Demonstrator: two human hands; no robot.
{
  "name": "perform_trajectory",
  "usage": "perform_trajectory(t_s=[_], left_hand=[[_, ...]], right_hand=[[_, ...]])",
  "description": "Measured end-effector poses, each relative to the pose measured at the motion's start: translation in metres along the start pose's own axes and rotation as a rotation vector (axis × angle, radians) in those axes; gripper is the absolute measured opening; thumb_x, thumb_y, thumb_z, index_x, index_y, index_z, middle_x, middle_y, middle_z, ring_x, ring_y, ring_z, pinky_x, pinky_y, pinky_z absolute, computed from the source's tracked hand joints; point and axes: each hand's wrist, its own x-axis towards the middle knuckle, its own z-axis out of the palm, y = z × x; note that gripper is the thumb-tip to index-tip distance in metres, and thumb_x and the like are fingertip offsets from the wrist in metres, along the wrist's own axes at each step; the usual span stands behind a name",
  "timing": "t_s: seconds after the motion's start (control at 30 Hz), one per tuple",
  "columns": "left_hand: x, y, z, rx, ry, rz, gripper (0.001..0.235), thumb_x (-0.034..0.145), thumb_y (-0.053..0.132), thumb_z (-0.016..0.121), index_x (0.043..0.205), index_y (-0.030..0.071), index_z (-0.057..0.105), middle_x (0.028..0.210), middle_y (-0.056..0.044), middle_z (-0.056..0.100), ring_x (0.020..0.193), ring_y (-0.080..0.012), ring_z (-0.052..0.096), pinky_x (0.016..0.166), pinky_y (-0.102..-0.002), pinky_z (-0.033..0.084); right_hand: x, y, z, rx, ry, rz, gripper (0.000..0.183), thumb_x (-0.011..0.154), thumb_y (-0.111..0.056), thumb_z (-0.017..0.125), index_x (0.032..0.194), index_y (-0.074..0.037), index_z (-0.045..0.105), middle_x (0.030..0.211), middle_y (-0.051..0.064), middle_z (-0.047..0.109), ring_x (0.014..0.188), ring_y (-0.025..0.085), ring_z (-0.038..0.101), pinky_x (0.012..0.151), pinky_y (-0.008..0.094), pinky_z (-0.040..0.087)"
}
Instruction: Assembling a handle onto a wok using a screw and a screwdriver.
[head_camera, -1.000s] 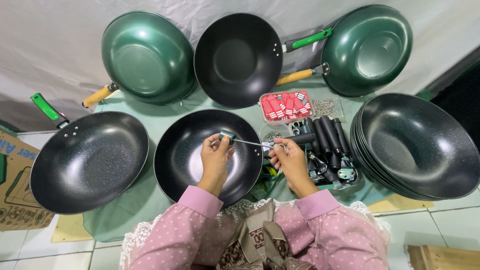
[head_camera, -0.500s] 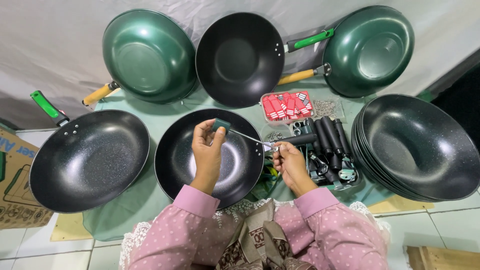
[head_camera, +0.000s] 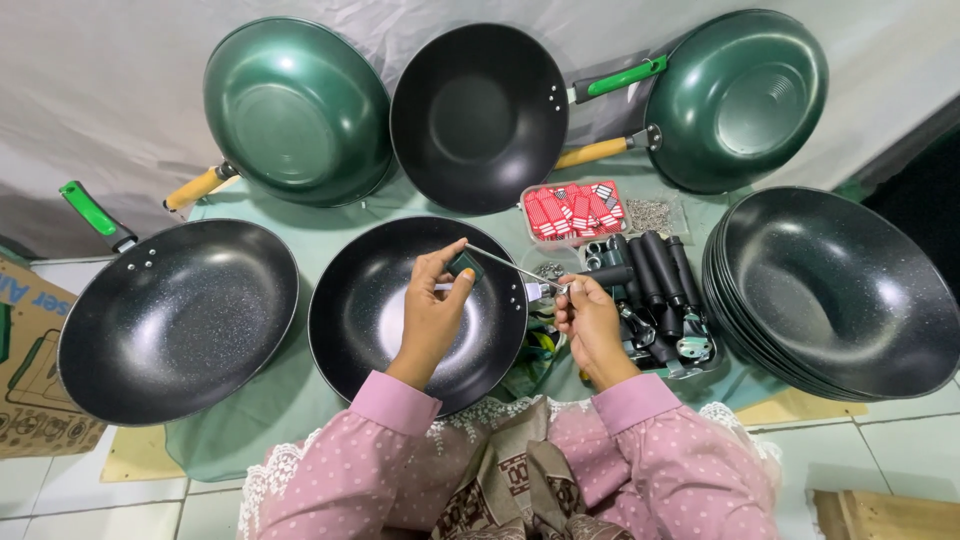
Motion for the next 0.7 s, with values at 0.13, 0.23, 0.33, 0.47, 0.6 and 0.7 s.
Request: perform_trajectory(t_s=[0.13, 0.23, 0.33, 0.47, 0.6, 0.7], left_hand=[[-0.001, 0.001, -0.001, 0.034, -0.005, 0.016, 0.043, 0.093, 0.016, 0.064, 0.136, 0.021, 0.065, 0.121, -0.01, 0.059, 0.103, -0.0237, 0.063, 0.084, -0.032, 0.053], [-0.001, 0.001, 0.0, 0.103, 0.004, 0.017, 0.043, 0.093, 0.014, 0.064, 0.136, 0.02, 0.065, 0.121, -0.01, 0.059, 0.101, -0.0243, 0.065, 0.082, -0.032, 0.054], [-0.003, 0.0, 0.001, 0.145, 0.01, 0.02, 0.045, 0.092, 0.012, 0.064, 0.137, 0.019, 0.065, 0.121, -0.011, 0.06, 0.101, -0.0252, 0.066, 0.082, -0.032, 0.055], [-0.004, 0.005, 0.001, 0.189, 0.025, 0.015, 0.046, 0.092, 0.011, 0.065, 0.138, 0.017, 0.063, 0.122, -0.013, 0.06, 0.102, -0.0274, 0.067, 0.083, -0.033, 0.056], [-0.003, 0.003, 0.001, 0.217, 0.01, -0.023, 0.046, 0.092, 0.012, 0.065, 0.138, 0.017, 0.064, 0.122, -0.014, 0.061, 0.104, -0.0288, 0.067, 0.084, -0.035, 0.057], [-0.001, -0.001, 0.003, 0.166, -0.024, -0.111, 0.049, 0.092, 0.011, 0.066, 0.14, 0.016, 0.062, 0.124, -0.018, 0.061, 0.105, -0.0319, 0.068, 0.084, -0.037, 0.058]], right_hand=[[-0.001, -0.003, 0.0, -0.032, 0.023, -0.039, 0.023, 0.111, -0.019, 0.04, 0.111, -0.01, 0.061, 0.068, 0.005, 0.055, 0.054, 0.011, 0.053, 0.042, 0.018, 0.043], [0.0, -0.004, 0.0, -0.077, 0.053, -0.095, 0.023, 0.111, -0.018, 0.041, 0.11, -0.011, 0.062, 0.068, 0.005, 0.057, 0.053, 0.011, 0.054, 0.041, 0.018, 0.044], [-0.004, -0.006, 0.002, -0.11, 0.078, -0.16, 0.023, 0.111, -0.017, 0.041, 0.108, -0.01, 0.062, 0.065, 0.005, 0.057, 0.051, 0.01, 0.054, 0.04, 0.018, 0.043], [-0.005, -0.007, 0.004, -0.142, 0.104, -0.216, 0.023, 0.111, -0.016, 0.041, 0.108, -0.01, 0.063, 0.065, 0.004, 0.058, 0.05, 0.01, 0.054, 0.039, 0.017, 0.044], [-0.003, -0.008, 0.002, -0.216, 0.145, -0.27, 0.023, 0.111, -0.017, 0.042, 0.108, -0.011, 0.064, 0.064, 0.005, 0.059, 0.049, 0.011, 0.054, 0.038, 0.019, 0.045], [-0.013, -0.019, 0.01, -0.272, 0.186, -0.368, 0.022, 0.109, -0.015, 0.043, 0.107, -0.012, 0.065, 0.063, 0.002, 0.06, 0.05, 0.008, 0.054, 0.042, 0.016, 0.044]])
